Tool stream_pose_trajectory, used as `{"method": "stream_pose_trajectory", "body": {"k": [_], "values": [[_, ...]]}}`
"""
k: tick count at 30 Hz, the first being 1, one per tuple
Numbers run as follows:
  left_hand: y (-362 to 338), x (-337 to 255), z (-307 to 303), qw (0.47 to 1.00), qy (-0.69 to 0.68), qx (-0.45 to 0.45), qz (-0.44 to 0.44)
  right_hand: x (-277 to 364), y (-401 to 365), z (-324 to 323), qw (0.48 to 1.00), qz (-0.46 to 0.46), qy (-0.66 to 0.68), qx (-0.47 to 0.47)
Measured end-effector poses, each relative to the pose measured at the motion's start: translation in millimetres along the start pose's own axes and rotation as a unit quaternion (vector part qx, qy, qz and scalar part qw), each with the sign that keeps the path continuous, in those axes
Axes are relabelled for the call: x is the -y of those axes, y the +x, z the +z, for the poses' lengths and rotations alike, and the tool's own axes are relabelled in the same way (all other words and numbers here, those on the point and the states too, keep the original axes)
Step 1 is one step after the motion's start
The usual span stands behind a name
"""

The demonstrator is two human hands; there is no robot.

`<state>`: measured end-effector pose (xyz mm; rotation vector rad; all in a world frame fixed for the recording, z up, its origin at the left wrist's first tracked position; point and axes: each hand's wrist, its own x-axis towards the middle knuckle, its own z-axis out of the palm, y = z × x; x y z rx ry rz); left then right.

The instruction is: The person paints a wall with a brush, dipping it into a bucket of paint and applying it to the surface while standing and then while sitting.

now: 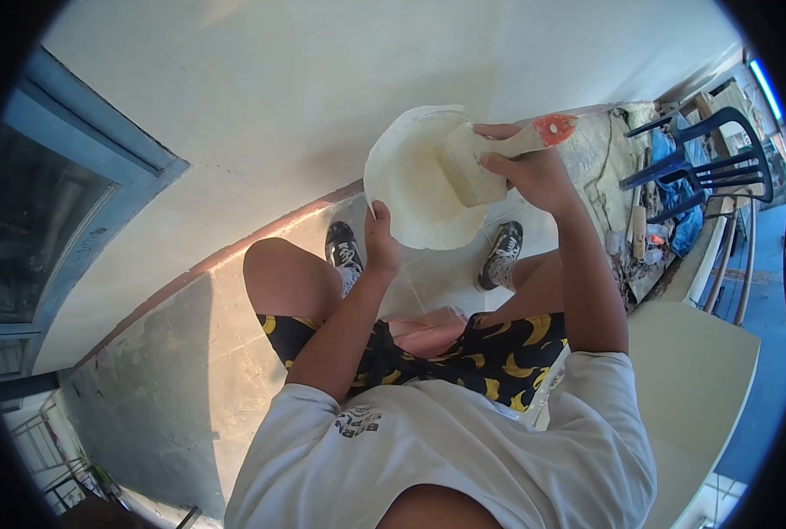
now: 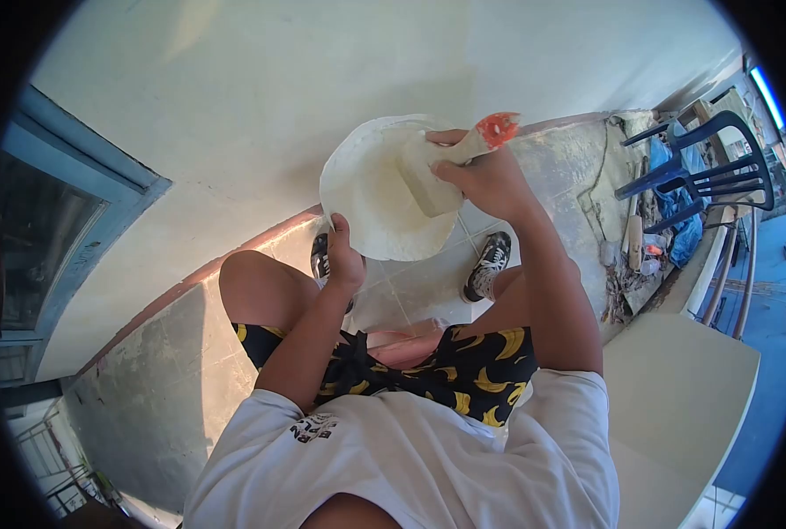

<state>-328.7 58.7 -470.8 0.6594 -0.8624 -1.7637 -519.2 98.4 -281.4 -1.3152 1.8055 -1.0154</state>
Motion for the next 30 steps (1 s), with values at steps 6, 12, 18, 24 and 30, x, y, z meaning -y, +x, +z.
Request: {"method": "stream_pose_trajectory", "body": {"k": [6,12,18,24,30], "values": [[-2.0,5.3,9.5,0.999,0.025,-0.002,0.04,-14.6,22.7,16.6,0.995,-0.063,-0.074,0.01],[-6.5,4.0,11.5,0.998,0.044,0.004,0.05,-24.2,33.1,25.1,0.991,-0.09,-0.1,0.015],[-8.4,1.8,14.3,0.997,0.042,0.0,0.062,-23.6,36.5,32.2,0.99,-0.078,-0.113,0.014],[-10.8,-4.6,16.8,0.998,0.037,0.006,0.054,-26.2,40.8,34.9,0.988,-0.077,-0.133,0.016],[-12.9,-6.7,17.1,0.998,0.03,0.016,0.046,-30.4,42.7,36.6,0.988,-0.082,-0.126,0.023]]}}
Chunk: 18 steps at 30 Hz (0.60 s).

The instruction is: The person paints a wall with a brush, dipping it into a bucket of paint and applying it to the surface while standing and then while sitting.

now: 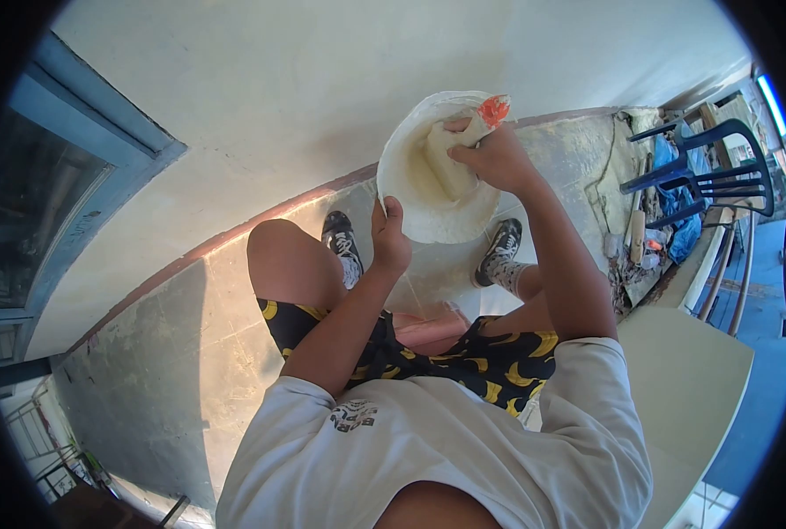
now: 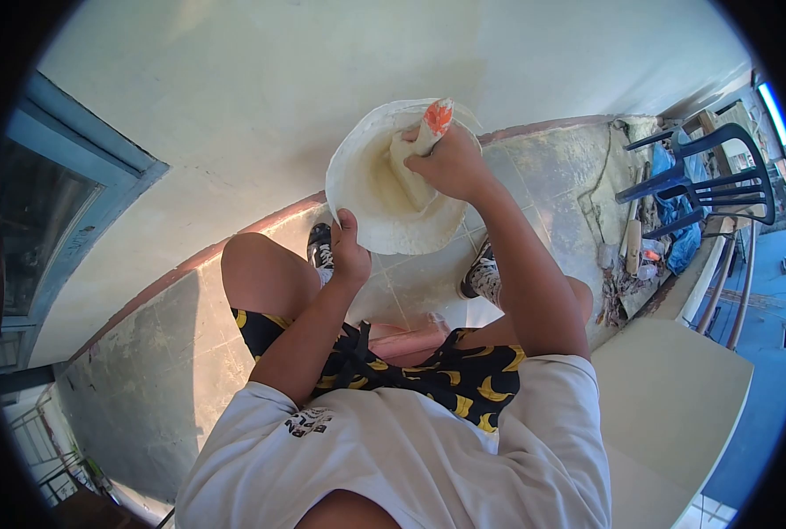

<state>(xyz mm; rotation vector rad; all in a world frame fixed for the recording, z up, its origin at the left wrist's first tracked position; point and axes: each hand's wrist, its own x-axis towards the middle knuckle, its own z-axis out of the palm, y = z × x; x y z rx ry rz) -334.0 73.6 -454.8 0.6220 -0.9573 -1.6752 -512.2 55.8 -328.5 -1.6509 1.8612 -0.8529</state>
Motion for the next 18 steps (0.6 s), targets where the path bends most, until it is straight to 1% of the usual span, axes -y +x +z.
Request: {"method": "stream_pose_trajectory", "body": {"k": [2,4,11,14,16,18], "values": [[0.7,-0.3,-0.1,1.0,0.004,0.003,0.002,0.4,0.9,0.1,1.0,0.004,0.008,0.002],[1.8,-0.4,1.0,0.999,0.028,-0.024,0.013,0.7,2.2,0.7,1.0,-0.002,0.0,0.003],[2.8,1.4,-0.5,1.0,0.008,-0.023,0.018,3.8,0.8,1.4,1.0,0.009,0.002,0.011],[3.1,0.7,-0.6,1.0,0.002,-0.023,0.015,6.4,-3.9,1.0,1.0,0.005,0.005,-0.003],[3.5,-0.6,-0.5,1.0,-0.009,-0.015,0.005,13.1,-11.2,-2.4,0.999,0.013,0.043,-0.016],[4.1,1.3,-1.5,1.0,-0.01,-0.022,-0.002,22.9,-22.3,-9.4,0.998,0.011,0.051,-0.03]]}}
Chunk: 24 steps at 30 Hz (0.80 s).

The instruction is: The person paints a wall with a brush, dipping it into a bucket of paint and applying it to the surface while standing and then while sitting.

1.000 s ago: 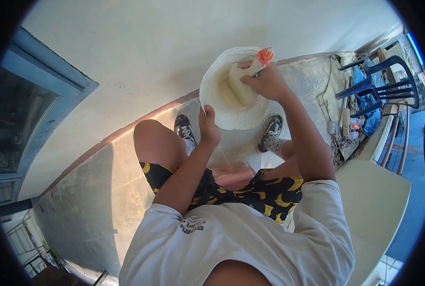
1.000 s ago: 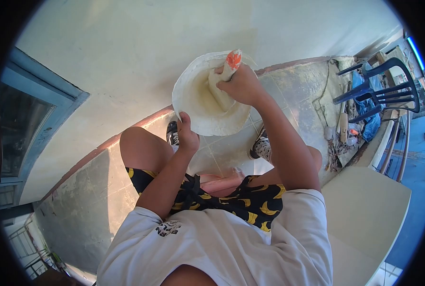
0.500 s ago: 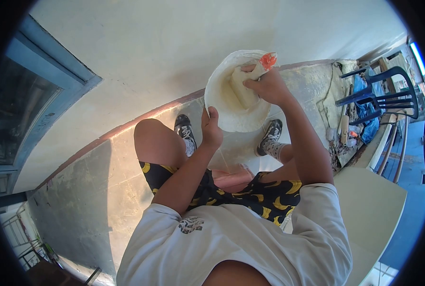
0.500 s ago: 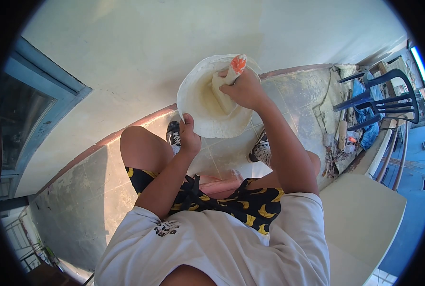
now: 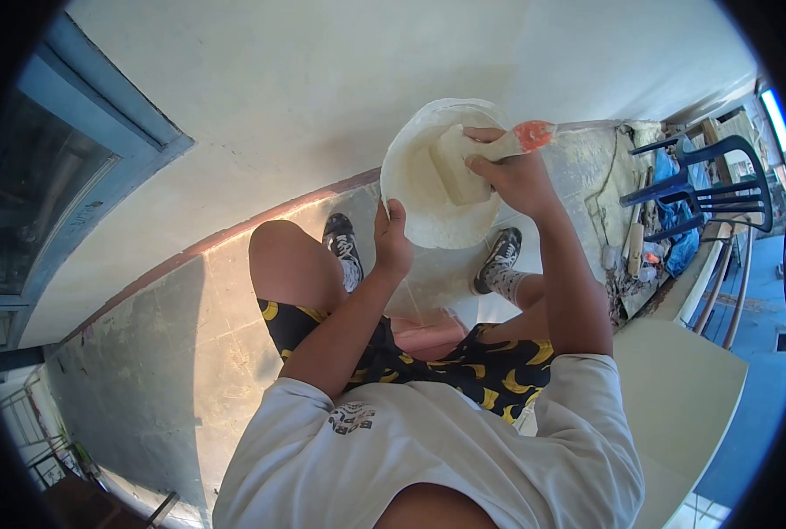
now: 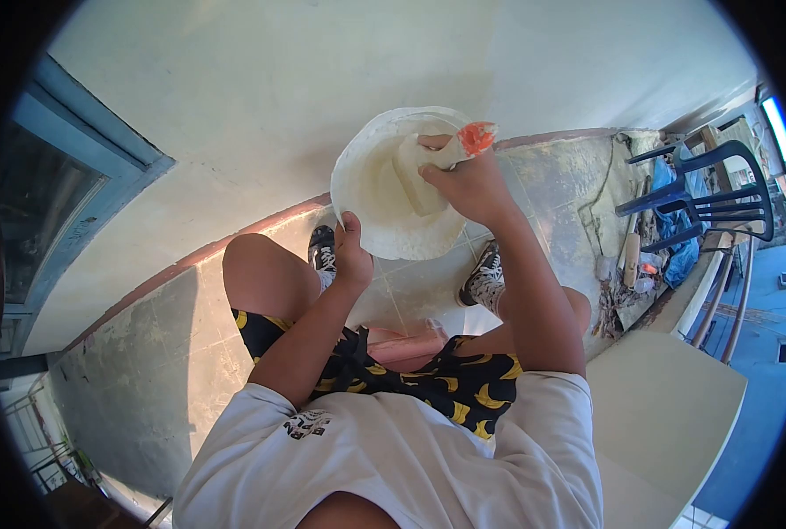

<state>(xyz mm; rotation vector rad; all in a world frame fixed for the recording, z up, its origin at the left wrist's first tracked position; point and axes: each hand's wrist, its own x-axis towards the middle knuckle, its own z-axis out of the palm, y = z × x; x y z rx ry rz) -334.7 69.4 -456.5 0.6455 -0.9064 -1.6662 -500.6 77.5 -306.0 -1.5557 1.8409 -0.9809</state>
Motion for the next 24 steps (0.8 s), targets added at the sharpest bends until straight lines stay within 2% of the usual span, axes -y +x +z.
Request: {"method": "stream_pose_trajectory", "body": {"k": [2,4,5,7,8,9,11,12,14,17,18,21,24], "values": [[0.0,0.7,0.2,1.0,-0.002,-0.01,-0.007,11.5,-14.8,-7.1,1.0,-0.002,0.008,-0.012],[0.0,-1.3,1.2,0.999,-0.008,-0.021,-0.038,20.4,-32.1,-11.0,0.991,-0.026,0.089,-0.102],[0.2,0.0,0.5,0.999,-0.01,-0.024,-0.036,19.6,-39.3,-10.9,0.991,-0.027,0.087,-0.098],[0.8,4.9,-2.1,0.998,-0.001,-0.037,-0.041,14.3,-52.9,-8.2,0.963,-0.17,0.076,-0.196],[0.8,7.0,-3.0,0.998,-0.002,-0.039,-0.041,12.1,-58.4,3.4,0.952,-0.176,0.091,-0.234],[0.9,8.1,-3.9,0.999,0.001,-0.03,-0.042,-2.8,-58.6,10.9,0.952,-0.176,0.091,-0.233],[-4.0,5.0,-2.9,0.999,0.005,-0.022,-0.047,-28.9,-59.6,24.8,0.983,-0.069,0.041,-0.166],[-6.5,-0.8,0.0,0.998,0.042,-0.02,-0.043,-34.2,-58.7,22.7,0.983,-0.066,0.04,-0.167],[-8.3,-4.6,4.2,0.996,0.076,-0.019,-0.038,-36.7,-48.3,15.5,0.986,0.061,0.12,-0.098],[-12.4,-5.3,5.3,0.997,0.075,0.007,-0.012,-25.5,-32.6,7.2,0.995,0.074,0.046,-0.054],[-12.7,-6.1,6.0,0.997,0.073,0.013,-0.006,-30.1,-25.6,8.1,0.997,0.017,0.04,-0.059],[-12.1,-3.6,7.9,0.998,0.06,0.02,0.009,-32.5,-8.6,8.1,0.999,-0.036,-0.017,-0.032],[-12.3,-1.5,7.7,0.998,0.058,0.016,0.024,-23.8,-1.5,7.0,1.0,-0.017,-0.019,-0.013]]}}
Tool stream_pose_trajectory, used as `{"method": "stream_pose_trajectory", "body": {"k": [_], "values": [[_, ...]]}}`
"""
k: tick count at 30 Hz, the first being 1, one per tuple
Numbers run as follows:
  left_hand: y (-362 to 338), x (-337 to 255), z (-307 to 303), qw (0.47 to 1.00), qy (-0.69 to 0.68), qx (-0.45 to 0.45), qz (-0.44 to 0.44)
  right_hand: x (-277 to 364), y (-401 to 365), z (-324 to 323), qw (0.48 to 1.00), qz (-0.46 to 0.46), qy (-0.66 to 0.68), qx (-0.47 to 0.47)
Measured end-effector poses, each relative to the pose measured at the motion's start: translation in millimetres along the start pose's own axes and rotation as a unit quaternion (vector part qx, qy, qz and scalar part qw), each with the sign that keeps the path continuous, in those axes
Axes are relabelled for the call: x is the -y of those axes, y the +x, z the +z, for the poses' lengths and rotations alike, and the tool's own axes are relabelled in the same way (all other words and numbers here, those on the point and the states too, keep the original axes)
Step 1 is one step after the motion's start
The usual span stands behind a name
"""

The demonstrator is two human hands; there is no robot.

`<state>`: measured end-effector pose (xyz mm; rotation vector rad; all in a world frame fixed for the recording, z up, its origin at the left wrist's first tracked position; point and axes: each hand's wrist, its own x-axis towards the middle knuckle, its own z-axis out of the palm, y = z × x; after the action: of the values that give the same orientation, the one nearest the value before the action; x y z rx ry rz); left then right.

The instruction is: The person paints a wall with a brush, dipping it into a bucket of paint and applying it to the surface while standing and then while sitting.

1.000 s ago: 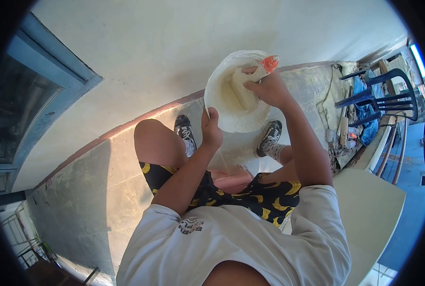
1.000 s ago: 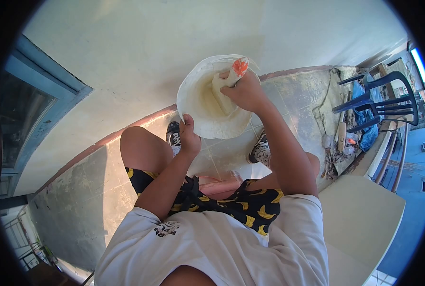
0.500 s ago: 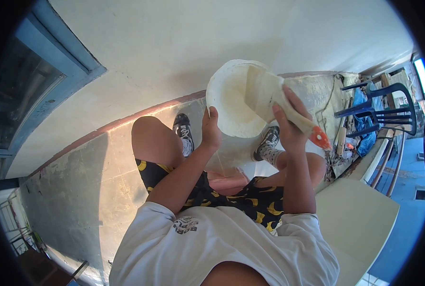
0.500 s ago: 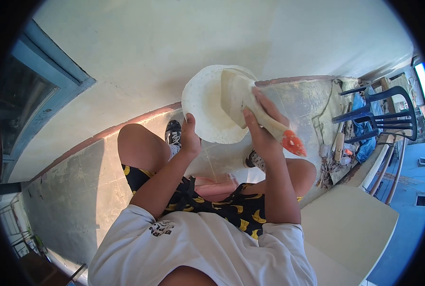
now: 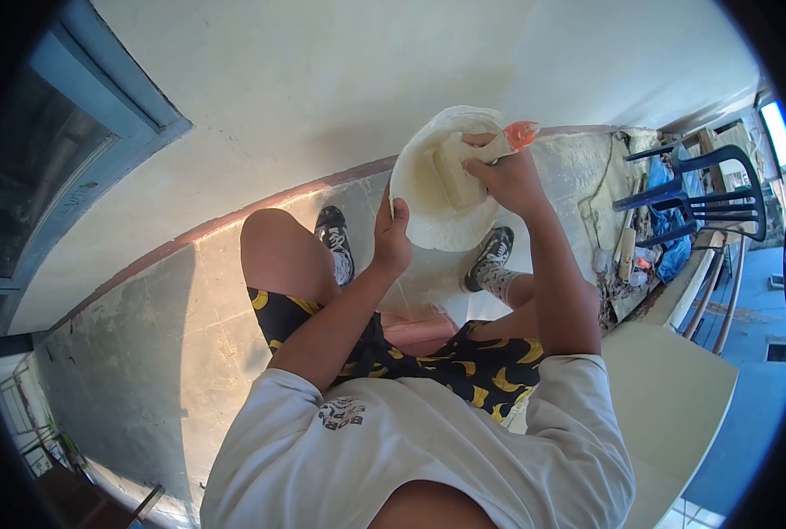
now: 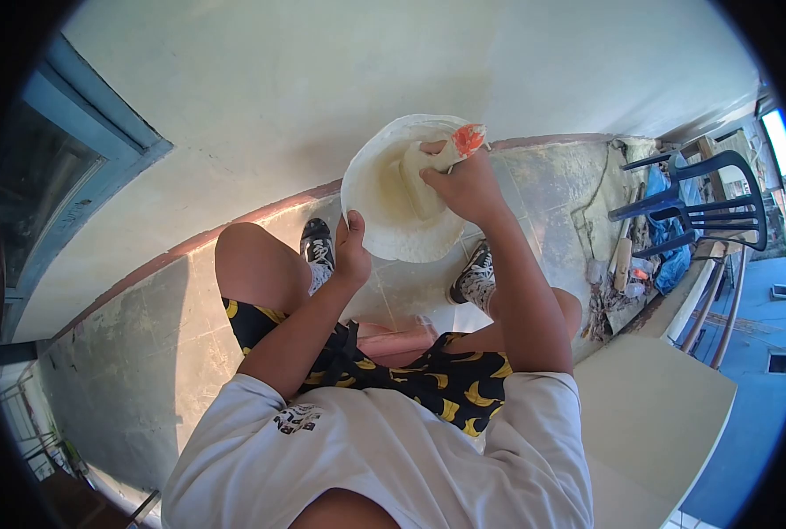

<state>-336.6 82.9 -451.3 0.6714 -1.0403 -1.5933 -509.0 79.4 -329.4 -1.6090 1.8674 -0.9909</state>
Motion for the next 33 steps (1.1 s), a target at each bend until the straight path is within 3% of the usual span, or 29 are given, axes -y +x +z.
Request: {"method": "stream_pose_trajectory", "body": {"k": [4,6,8,10,33], "values": [[-0.3,-4.2,-1.2,1.0,0.022,0.005,0.022,4.8,6.8,3.0,0.999,0.034,-0.006,0.024],[-0.1,-1.9,-1.0,1.0,0.014,0.004,0.018,-2.1,9.7,8.0,0.999,-0.029,-0.015,0.002],[0.1,-2.1,-3.5,1.0,0.007,0.0,0.015,-1.6,10.8,9.0,1.0,-0.015,-0.017,0.008],[0.4,-4.4,-6.8,0.998,-0.03,0.057,-0.004,0.1,12.4,11.4,1.0,-0.001,-0.018,0.013],[2.6,-6.3,-6.8,0.999,-0.026,0.039,-0.007,4.1,7.7,9.9,1.0,-0.009,-0.02,0.005]]}}
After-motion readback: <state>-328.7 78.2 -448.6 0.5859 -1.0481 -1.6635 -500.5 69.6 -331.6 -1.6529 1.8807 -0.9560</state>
